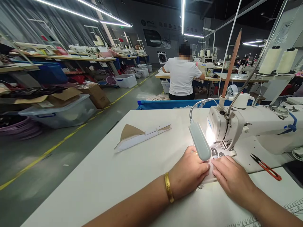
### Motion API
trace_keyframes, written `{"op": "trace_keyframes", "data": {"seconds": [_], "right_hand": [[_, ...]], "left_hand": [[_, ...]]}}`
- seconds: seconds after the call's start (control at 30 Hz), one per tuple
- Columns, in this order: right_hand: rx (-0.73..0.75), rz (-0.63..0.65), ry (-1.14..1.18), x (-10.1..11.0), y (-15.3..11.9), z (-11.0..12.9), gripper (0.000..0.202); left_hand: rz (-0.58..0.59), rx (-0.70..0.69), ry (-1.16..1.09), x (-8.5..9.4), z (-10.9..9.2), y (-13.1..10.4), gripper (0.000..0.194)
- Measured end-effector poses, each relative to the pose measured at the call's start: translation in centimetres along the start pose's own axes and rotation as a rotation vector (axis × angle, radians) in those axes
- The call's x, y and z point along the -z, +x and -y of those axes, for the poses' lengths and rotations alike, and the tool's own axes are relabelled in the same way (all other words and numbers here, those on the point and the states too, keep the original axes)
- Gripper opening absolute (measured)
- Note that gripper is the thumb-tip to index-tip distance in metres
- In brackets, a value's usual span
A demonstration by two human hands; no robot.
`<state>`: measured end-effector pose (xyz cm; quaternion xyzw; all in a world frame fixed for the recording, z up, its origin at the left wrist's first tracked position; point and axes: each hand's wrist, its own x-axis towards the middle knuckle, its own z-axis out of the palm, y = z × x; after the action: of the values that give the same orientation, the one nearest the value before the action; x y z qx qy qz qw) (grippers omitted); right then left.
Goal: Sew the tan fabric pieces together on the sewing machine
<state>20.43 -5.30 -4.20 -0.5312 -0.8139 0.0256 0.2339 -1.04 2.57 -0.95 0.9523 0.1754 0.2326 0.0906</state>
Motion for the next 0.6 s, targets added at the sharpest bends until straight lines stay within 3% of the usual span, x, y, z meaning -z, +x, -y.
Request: {"op": "trace_keyframes", "data": {"seconds": [0.27,0.43,0.6], "right_hand": [[0.044,-0.019,-0.001,0.09,-0.17,0.04,0.028],[0.054,-0.044,0.052,0.41,-0.22,-0.08,0.026],[0.075,-0.067,0.095,0.71,-0.45,0.1,0.022]], "left_hand": [[0.004,-0.003,-0.006,-0.11,-0.33,-0.25,0.019],[0.064,0.027,-0.077,0.24,-0.37,-0.32,0.009],[0.041,0.017,-0.118,-0.08,-0.46,-0.24,0.02]]}}
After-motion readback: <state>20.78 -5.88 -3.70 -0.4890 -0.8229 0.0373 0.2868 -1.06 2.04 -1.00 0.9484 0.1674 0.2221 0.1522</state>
